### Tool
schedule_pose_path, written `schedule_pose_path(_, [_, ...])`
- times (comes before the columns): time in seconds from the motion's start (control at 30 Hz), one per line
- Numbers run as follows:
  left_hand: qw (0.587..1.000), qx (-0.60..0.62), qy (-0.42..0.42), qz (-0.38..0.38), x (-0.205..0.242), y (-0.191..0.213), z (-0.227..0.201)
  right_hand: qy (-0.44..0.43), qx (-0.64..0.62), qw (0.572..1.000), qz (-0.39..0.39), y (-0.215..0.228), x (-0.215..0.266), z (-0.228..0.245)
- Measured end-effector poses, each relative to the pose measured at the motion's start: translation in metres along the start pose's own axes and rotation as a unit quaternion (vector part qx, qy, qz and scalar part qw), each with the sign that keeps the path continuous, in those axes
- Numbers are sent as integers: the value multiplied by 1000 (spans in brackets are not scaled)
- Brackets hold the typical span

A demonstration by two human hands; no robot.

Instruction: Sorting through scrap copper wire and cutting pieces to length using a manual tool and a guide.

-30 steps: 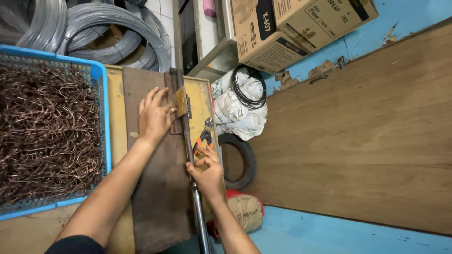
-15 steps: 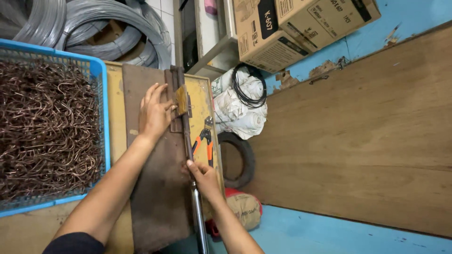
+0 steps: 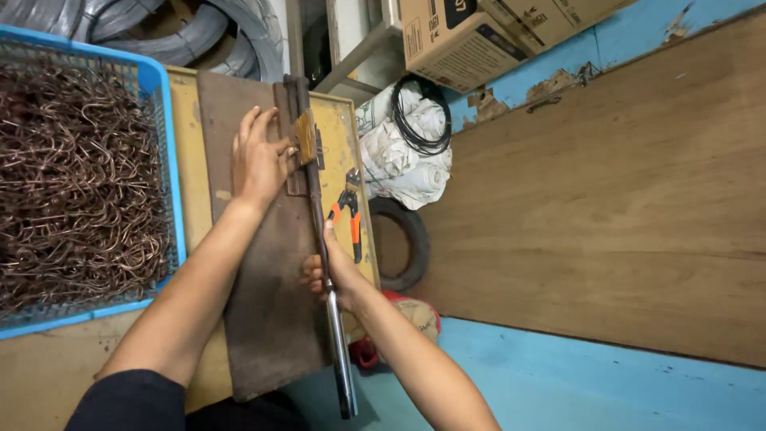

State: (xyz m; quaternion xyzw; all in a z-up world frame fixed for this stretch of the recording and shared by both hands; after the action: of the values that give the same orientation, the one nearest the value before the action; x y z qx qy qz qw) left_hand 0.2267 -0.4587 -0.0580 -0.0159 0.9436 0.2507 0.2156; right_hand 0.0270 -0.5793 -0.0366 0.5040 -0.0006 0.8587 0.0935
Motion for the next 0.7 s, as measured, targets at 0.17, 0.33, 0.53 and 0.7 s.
schedule_pose_path(0.17, [997, -18, 22, 74, -5, 11, -9, -2, 29, 999, -39, -6, 12, 2])
schedule_pose_path(0.33, [995, -22, 8, 94, -14, 14, -11, 11, 50, 995, -91, -2, 0, -3])
schedule_pose_path(0.53, [992, -60, -78, 75, -15, 14, -11, 23, 90, 982, -162, 13, -33, -22])
schedule_pose_path(0.7, [991, -77, -84, 73, -17, 5, -3, 36, 212, 954, -207, 10, -22, -12])
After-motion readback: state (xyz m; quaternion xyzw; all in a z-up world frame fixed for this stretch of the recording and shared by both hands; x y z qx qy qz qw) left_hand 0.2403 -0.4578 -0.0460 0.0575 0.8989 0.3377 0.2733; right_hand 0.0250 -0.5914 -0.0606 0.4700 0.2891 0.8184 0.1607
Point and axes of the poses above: each hand's wrist, its own x-axis away from the middle knuckle, its own y-axis out of the back of the hand, z = x × y, the point moved 5 cm from there along -x, towards the middle knuckle, and after that the axes turned 1 degree about x, right-handed, at the moved point
